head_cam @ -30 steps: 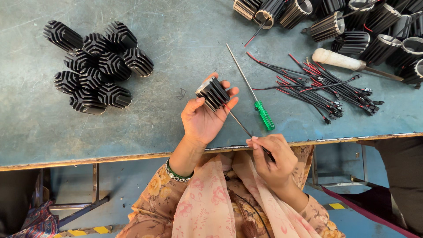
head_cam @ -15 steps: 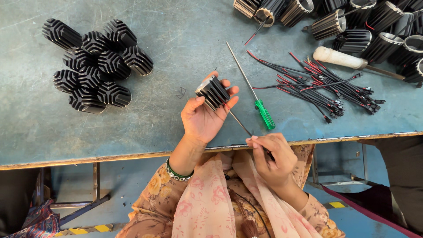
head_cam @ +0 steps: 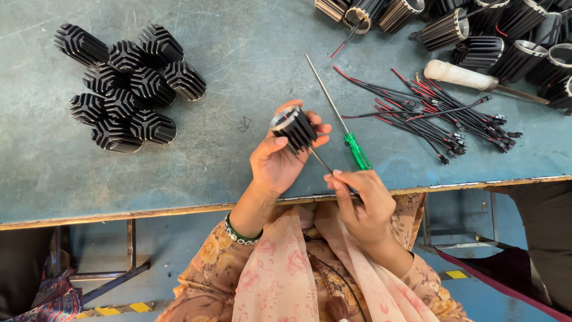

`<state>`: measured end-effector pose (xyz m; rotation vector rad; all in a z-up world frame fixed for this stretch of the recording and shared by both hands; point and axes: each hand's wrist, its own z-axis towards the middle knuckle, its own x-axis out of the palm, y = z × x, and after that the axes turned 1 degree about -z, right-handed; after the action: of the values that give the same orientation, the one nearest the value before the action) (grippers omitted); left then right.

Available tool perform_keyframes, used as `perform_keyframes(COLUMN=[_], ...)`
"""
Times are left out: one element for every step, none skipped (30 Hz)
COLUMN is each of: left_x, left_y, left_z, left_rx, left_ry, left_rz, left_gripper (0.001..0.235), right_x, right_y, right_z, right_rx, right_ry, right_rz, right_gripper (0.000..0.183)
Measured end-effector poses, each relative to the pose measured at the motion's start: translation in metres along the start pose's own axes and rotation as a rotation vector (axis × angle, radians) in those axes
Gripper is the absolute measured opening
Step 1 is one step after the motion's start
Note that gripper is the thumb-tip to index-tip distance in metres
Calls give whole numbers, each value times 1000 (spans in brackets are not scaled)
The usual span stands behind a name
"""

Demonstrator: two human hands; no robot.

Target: The person assembles heat sinks with LED components by inserting wires and using a screwdriver to secure them.

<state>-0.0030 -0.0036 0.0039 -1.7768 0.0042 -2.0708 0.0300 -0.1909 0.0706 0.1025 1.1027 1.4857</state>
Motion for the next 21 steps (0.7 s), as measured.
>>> perform_keyframes(left_x=[-1, -1, -2, -3, -3, -3, -3, -3, -3, -3, -3, -3, -3, -3, -3, -3, -2, -2, -2, -3, -2], left_y=[0, 0, -1, -1, -1, -1, -1, -1, -1, 0, 0, 1, 1, 1, 0, -1, -1, -1, -1, -1, -1], left_z=[0, 0, 0, 0, 1, 0, 0, 0, 0, 1, 0, 0, 0, 0, 0, 1, 0, 0, -1, -1, 0], left_rx=[10, 20, 31, 37, 43, 49, 54, 60, 65, 61, 55, 49, 49, 50, 54, 52, 51, 50, 52, 53, 53], left_ry=[-10, -20, -30, -43, -56, -69, -70, -70, -71, -57, -46, -35, -40, -46, -50, -52, -55, -59, -57, -55, -51], left_rz=[-13, -26, -38, -37, -37, -38, -28, -19, -11, -3, 5, 13, 15, 18, 22, 20, 18, 15, 14, 13, 10], left_gripper=[65, 65, 64, 64, 64, 64, 64, 64, 64, 63, 63, 62, 62, 62, 62, 62, 62, 62, 61, 61, 61], right_x=[1, 2, 3, 4, 3, 4, 3, 3, 3, 4, 4, 5, 5, 5, 5, 5, 5, 6, 7, 7, 7], right_y=[1, 1, 1, 2, 2, 2, 2, 1, 0, -2, -4, -5, -7, -9, -10, -10, -11, -11, -11, -11, -10], right_z=[3, 5, 8, 9, 10, 10, 10, 9, 9, 9, 8, 8, 8, 9, 10, 10, 11, 11, 10, 10, 10], right_rx=[15, 30, 44, 49, 55, 61, 64, 66, 69, 44, 21, -2, -19, -35, -54, -48, -43, -38, -32, -26, -20], right_ry=[1, 3, 4, 5, 8, 11, 17, 23, 30, 7, -15, -37, -36, -34, -33, -29, -25, -20, -14, -8, -4], right_rz=[4, 8, 14, -21, -57, -92, -98, -105, -112, -117, -121, -125, -141, -156, -170, -177, -184, -191, -193, -194, -198], right_gripper=[17, 18, 18, 18, 18, 18, 18, 17, 17, 17, 16, 16, 17, 18, 19, 19, 19, 18, 18, 18, 18])
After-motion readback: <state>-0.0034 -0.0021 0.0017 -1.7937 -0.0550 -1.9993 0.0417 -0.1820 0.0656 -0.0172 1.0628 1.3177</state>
